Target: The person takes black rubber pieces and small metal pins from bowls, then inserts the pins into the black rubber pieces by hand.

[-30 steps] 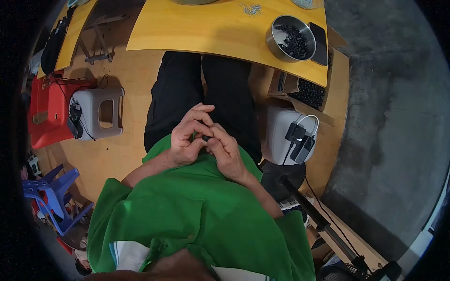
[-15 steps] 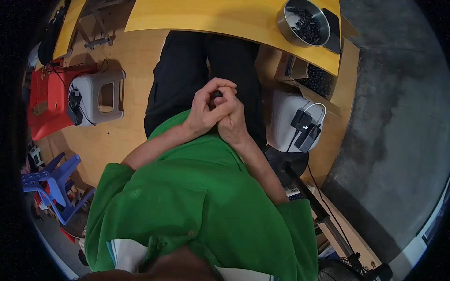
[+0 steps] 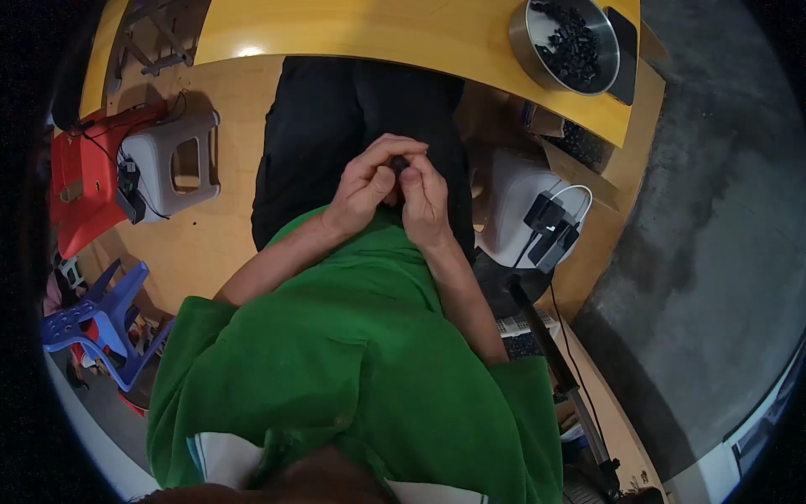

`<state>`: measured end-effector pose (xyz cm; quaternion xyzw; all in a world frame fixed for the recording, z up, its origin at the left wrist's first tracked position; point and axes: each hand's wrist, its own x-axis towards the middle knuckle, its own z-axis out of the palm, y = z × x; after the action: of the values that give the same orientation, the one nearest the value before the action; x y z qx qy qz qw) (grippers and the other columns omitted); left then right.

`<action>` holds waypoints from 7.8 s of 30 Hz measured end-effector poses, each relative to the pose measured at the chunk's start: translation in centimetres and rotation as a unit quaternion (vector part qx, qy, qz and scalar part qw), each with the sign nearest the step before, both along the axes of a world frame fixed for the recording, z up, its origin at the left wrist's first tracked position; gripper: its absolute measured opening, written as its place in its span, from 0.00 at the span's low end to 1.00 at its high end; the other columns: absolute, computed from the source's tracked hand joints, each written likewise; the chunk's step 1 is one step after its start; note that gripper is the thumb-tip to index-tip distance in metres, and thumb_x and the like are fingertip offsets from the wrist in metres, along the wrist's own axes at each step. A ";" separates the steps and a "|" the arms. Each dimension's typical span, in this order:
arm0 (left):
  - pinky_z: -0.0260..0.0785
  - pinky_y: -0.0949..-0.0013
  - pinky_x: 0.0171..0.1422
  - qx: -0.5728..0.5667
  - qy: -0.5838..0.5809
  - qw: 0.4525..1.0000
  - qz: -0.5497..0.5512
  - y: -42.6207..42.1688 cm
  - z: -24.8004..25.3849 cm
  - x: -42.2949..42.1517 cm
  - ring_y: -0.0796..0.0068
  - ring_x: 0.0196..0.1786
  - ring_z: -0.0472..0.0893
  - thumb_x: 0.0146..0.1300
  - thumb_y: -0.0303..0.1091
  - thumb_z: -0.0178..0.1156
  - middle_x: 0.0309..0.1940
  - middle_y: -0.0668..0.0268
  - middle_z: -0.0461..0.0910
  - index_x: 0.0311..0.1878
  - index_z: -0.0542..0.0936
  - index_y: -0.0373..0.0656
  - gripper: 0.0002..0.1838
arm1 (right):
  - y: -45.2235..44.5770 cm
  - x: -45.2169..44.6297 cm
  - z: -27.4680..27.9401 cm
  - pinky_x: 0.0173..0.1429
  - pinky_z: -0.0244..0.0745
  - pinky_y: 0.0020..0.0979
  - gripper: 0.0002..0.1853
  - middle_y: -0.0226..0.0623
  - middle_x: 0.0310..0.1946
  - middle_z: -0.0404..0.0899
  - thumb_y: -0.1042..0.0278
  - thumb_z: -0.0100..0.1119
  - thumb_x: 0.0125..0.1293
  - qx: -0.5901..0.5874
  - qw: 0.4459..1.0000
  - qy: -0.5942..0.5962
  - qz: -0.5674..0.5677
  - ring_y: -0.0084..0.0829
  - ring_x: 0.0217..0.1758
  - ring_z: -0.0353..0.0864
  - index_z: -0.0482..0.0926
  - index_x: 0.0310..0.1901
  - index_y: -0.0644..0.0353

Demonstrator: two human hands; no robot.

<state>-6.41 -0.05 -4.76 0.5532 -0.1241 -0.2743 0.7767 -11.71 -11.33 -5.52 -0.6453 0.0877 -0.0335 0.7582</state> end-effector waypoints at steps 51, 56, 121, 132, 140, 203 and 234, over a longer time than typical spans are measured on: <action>0.64 0.70 0.35 0.551 -0.682 0.461 -0.138 -3.0 4.9 15.4 0.70 0.27 0.75 0.46 0.32 0.54 0.23 0.64 0.69 0.27 0.72 0.42 0.05 | -2.1 11.1 2.9 0.32 0.71 0.35 0.06 0.45 0.28 0.73 0.79 0.57 0.56 -0.289 0.944 -0.113 -0.115 0.45 0.30 0.75 0.72 0.35 0.64; 0.67 0.73 0.28 0.531 -0.663 0.511 -0.134 -3.6 5.0 14.4 0.72 0.24 0.77 0.43 0.32 0.56 0.19 0.66 0.72 0.24 0.74 0.43 0.05 | -2.2 11.0 2.6 0.31 0.70 0.39 0.05 0.45 0.28 0.71 0.81 0.55 0.54 -0.327 0.932 -0.112 -0.106 0.49 0.30 0.74 0.70 0.33 0.64; 0.71 0.55 0.36 0.490 -0.406 0.749 -0.185 -5.7 6.2 15.7 0.48 0.31 0.78 0.46 0.27 0.59 0.24 0.49 0.77 0.26 0.78 0.36 0.05 | -4.8 13.7 4.2 0.31 0.69 0.38 0.04 0.50 0.20 0.75 0.75 0.55 0.49 -0.312 0.943 0.090 -0.074 0.45 0.26 0.78 0.76 0.23 0.67; 0.72 0.56 0.40 0.483 -0.436 0.699 -0.298 -8.3 8.4 15.5 0.51 0.33 0.79 0.47 0.29 0.58 0.24 0.50 0.78 0.29 0.81 0.40 0.06 | -6.1 12.7 4.4 0.32 0.69 0.41 0.05 0.51 0.22 0.75 0.75 0.51 0.47 -0.223 0.965 0.113 -0.080 0.50 0.29 0.78 0.77 0.24 0.65; 0.72 0.56 0.43 0.489 -0.447 0.684 -0.306 -8.3 6.8 14.9 0.52 0.37 0.79 0.45 0.29 0.60 0.27 0.53 0.80 0.34 0.82 0.43 0.10 | -6.8 12.3 4.1 0.25 0.71 0.26 0.07 0.38 0.17 0.78 0.78 0.53 0.48 -0.237 0.960 0.145 -0.029 0.26 0.19 0.78 0.78 0.29 0.68; 0.65 0.75 0.37 -0.117 0.145 0.981 -0.059 -0.7 3.8 13.0 0.77 0.28 0.73 0.61 0.27 0.56 0.26 0.68 0.76 0.36 0.75 0.37 0.04 | -4.0 9.9 7.0 0.27 0.70 0.18 0.17 0.37 0.37 0.75 0.81 0.57 0.56 -0.080 0.996 0.006 -0.050 0.20 0.25 0.76 0.73 0.49 0.65; 0.66 0.78 0.36 -0.198 0.178 0.963 -0.046 1.4 4.9 7.3 0.79 0.30 0.74 0.56 0.23 0.60 0.30 0.69 0.77 0.37 0.77 0.38 0.06 | -0.8 7.2 8.6 0.32 0.73 0.21 0.15 0.37 0.36 0.71 0.87 0.57 0.51 -0.213 0.948 -0.228 -0.063 0.24 0.31 0.74 0.80 0.41 0.62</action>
<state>0.86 1.36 0.12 0.3240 -0.0612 -0.3741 0.8668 -4.48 -12.08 3.06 -0.7598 -0.0563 -0.2457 0.5993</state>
